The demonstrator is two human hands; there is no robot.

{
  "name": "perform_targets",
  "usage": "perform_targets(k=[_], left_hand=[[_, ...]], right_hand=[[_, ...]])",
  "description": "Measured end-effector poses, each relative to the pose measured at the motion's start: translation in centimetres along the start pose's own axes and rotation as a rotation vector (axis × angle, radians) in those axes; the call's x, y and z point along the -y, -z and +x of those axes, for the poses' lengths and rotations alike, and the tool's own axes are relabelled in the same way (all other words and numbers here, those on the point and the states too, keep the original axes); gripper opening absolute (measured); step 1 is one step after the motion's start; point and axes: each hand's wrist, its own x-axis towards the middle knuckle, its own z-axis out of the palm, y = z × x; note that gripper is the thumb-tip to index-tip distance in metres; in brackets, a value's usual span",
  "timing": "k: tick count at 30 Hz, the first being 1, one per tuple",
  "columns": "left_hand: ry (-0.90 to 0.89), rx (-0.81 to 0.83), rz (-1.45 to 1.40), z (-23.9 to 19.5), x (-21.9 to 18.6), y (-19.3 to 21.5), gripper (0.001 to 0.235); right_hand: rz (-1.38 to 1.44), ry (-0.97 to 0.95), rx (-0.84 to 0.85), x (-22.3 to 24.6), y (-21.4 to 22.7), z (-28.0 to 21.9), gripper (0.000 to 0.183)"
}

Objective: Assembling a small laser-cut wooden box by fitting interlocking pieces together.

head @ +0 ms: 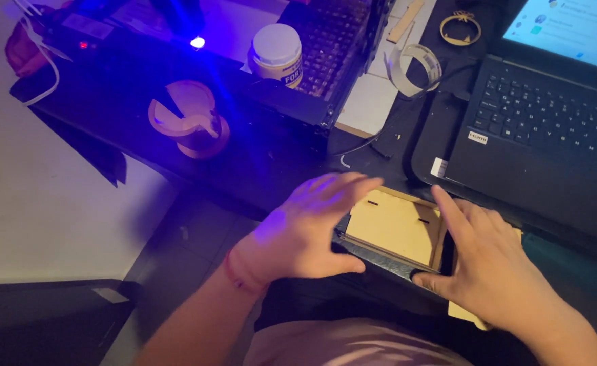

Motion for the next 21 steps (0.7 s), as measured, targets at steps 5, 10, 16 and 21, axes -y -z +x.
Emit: perform_targets(k=[5,10,16,21], left_hand=[[-0.187,0.156,0.411,4.2,2.3,-2.0,0.13],[-0.151,0.29,0.386,5.8,2.3,-1.8,0.113],[-0.107,0.325,0.381,4.8,2.5,-1.9,0.118],[-0.241,0.16,0.329,3.1,1.8,-1.1,0.103]], right_hand=[[-0.082,-0.05,0.083,0.3,0.4,0.5,0.138],[-0.094,-0.066,0.141,0.3,0.8,0.9,0.138],[-0.114,-0.001,0.094,-0.5,0.1,0.7,0.133],[-0.057,0.011,0.051,-0.6,-0.4,0.2,0.13]])
